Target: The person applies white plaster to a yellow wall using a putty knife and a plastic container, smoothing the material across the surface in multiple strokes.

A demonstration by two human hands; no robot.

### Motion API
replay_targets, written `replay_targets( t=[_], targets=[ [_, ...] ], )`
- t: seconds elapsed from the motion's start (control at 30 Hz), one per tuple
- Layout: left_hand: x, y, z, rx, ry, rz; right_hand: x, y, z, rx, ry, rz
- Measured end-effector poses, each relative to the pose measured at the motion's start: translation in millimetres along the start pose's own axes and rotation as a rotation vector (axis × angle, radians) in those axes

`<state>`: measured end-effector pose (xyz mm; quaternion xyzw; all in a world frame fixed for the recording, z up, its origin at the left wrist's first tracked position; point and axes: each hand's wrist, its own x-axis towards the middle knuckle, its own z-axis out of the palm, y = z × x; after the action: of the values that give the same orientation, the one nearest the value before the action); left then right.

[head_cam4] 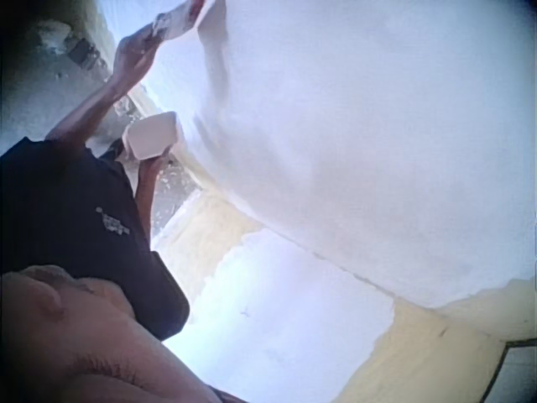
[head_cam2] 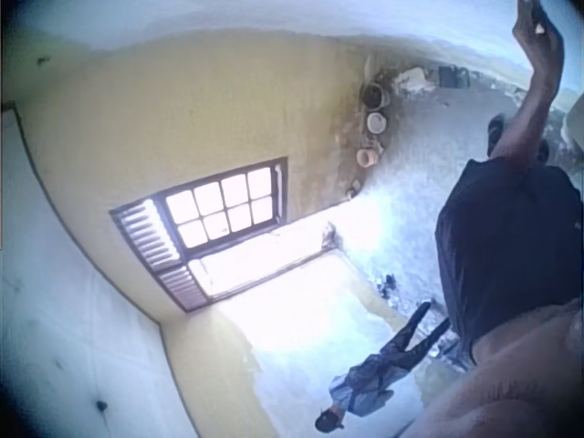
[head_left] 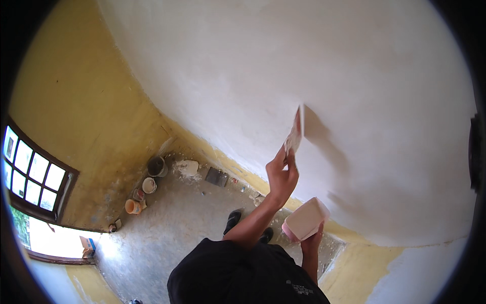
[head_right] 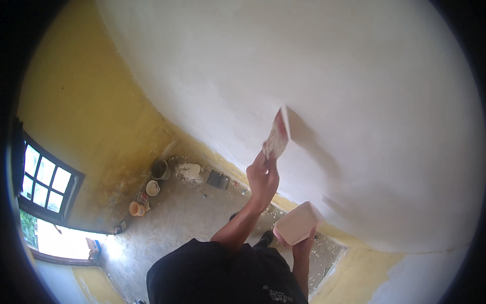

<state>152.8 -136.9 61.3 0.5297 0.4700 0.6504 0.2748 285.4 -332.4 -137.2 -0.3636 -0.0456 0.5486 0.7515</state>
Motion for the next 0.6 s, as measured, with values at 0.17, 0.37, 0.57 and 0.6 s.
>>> replay_targets(
  t=[0.17, 0.37, 0.57, 0.6],
  targets=[
    [18.3, -85.1, 0.6, 0.149, 0.107, -0.042, 1.3, -9.9, 3.2, -0.032, 0.006, -0.041],
    [-20.6, -183.5, 70.1, 0.384, 0.184, 0.296, 7.2, -4.8, -16.8, -0.019, -0.034, 0.012],
    [-123.1, -222.3, 7.4, 0.191, -0.208, 0.199, 11.8, -3.3, -29.8, 0.023, -0.046, 0.002],
    [-123.7, -231.6, -1.2, 0.151, -0.105, 0.039, 13.1, -2.9, -32.1, 0.041, -0.023, 0.003]
  ],
)
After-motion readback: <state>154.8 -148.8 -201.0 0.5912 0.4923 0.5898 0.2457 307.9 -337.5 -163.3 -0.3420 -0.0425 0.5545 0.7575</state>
